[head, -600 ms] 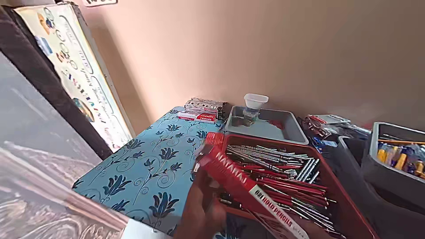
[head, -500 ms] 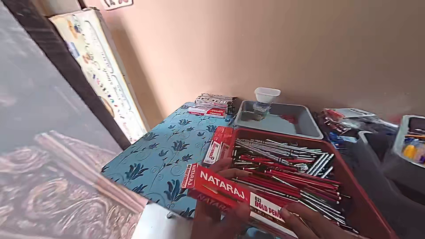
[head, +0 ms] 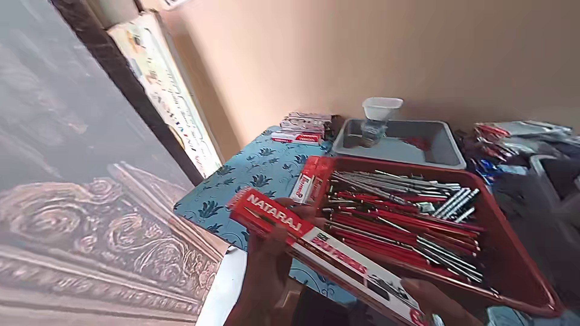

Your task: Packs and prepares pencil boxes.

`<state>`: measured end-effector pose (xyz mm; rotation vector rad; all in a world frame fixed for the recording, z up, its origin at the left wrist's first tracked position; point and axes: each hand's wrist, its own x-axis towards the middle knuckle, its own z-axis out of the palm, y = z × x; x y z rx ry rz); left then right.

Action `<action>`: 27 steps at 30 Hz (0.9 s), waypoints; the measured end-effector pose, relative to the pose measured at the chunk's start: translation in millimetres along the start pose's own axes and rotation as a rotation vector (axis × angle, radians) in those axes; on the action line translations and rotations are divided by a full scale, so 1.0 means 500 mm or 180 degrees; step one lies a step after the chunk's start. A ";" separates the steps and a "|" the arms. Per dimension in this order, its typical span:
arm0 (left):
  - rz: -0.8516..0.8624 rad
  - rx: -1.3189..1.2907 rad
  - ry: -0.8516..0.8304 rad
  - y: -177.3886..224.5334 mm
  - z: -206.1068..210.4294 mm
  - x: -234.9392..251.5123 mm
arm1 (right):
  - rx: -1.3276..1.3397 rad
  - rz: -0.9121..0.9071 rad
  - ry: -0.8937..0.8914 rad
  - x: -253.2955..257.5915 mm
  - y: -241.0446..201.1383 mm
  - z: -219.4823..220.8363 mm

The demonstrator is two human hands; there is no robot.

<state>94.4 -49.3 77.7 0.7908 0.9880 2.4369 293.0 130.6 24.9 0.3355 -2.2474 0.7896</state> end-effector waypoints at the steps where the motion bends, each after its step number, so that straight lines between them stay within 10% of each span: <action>1: -0.0070 -0.0082 0.0095 -0.004 0.000 0.003 | 0.0097 -0.0026 0.0126 0.007 -0.004 0.007; 27: -0.0286 -0.1521 -0.0491 -0.081 -0.180 -0.116 | 0.1910 0.1107 0.2138 0.072 -0.143 0.152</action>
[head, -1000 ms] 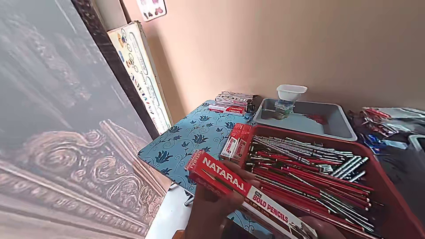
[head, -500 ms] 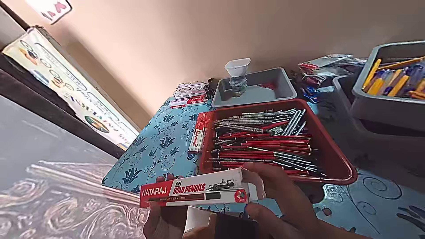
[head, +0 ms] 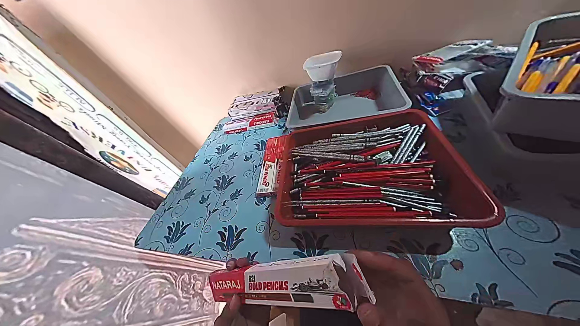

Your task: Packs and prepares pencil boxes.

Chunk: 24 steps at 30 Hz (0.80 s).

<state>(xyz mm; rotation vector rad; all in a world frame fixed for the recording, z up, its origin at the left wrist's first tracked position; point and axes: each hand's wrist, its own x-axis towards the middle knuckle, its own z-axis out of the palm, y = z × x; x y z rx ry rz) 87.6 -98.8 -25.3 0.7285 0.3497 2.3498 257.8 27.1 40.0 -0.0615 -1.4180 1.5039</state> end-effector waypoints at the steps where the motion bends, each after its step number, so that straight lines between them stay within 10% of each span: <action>1: -0.0051 0.0026 0.0001 0.000 -0.001 -0.003 | 0.0034 0.0012 0.0105 -0.009 0.001 0.004; 13: -0.0189 0.0052 0.0129 -0.004 0.008 -0.016 | 0.0264 0.0078 0.0540 -0.026 -0.009 0.014; 18: 0.0604 0.1626 0.0837 0.029 0.079 -0.021 | -0.0134 0.0055 0.0854 -0.018 0.029 -0.030; 24: 0.1220 0.2598 -0.0335 0.017 0.215 0.033 | -0.0557 0.0747 0.0061 -0.006 0.053 -0.066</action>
